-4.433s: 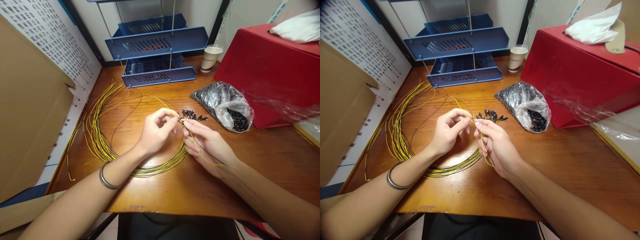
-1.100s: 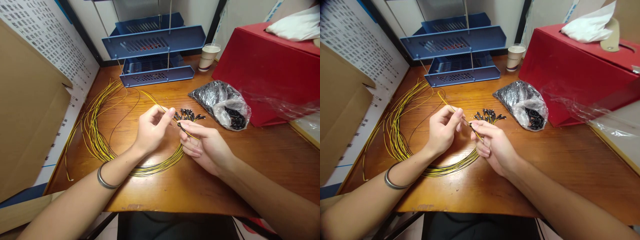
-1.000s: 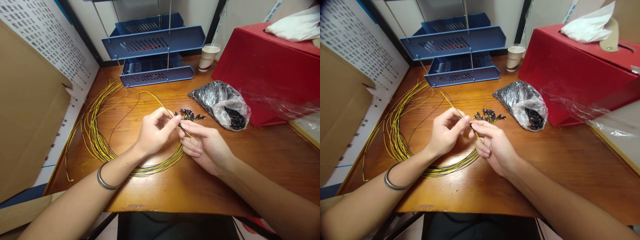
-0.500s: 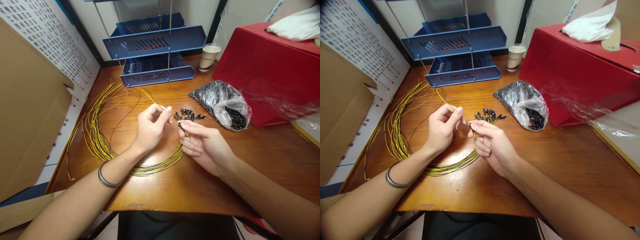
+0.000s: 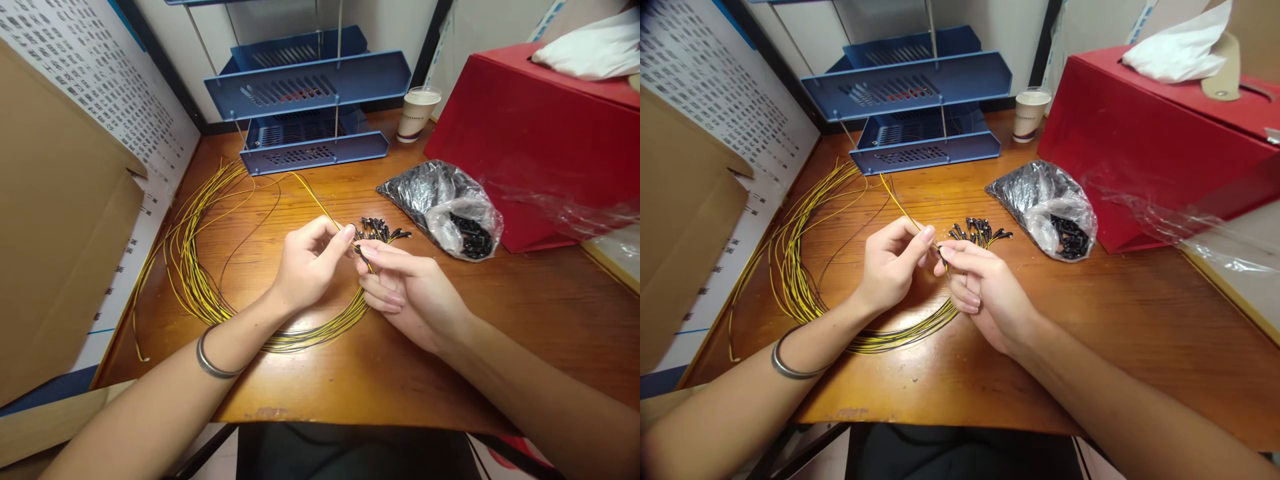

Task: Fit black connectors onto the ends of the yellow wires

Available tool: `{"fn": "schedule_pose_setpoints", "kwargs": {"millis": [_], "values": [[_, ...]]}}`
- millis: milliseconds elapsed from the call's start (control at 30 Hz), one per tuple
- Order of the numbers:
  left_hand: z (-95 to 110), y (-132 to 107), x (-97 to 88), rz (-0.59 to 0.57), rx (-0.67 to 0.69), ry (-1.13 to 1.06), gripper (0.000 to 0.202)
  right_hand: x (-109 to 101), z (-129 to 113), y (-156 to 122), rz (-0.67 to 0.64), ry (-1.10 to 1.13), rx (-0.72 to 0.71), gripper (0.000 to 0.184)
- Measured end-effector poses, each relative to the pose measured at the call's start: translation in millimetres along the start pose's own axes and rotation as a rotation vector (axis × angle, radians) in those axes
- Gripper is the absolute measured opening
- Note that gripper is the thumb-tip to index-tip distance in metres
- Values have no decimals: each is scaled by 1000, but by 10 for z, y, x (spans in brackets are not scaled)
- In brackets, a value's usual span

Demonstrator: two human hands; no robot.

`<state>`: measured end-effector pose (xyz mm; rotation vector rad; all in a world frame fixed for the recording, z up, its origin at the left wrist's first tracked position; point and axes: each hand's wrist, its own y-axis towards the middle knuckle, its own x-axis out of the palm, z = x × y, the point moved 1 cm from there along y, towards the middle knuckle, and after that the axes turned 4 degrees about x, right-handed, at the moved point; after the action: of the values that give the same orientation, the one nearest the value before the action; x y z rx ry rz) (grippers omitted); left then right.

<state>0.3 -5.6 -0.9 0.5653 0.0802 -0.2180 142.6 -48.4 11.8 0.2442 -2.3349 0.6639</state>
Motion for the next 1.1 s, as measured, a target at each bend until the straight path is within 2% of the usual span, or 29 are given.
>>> {"fn": "schedule_pose_setpoints", "kwargs": {"millis": [333, 567, 667, 833, 1100], "values": [[-39, 14, -17, 80, 11, 26, 32, 22, -9, -8, 7, -5, -1, 9], [-34, 38, -18, 137, -48, -2, 37, 9, 6, -6, 3, -22, 3, 9], [-21, 25, -13, 121, -64, -3, 37, 7, 15, -14, 3, -32, 4, 9], [4, -11, 3, -28, -40, 62, 28, 2, 13, -15, -13, -43, -12, 9], [-19, -8, 13, 66, -55, 23, 35, -1, 10, 9, 9, -53, -17, 13]]}}
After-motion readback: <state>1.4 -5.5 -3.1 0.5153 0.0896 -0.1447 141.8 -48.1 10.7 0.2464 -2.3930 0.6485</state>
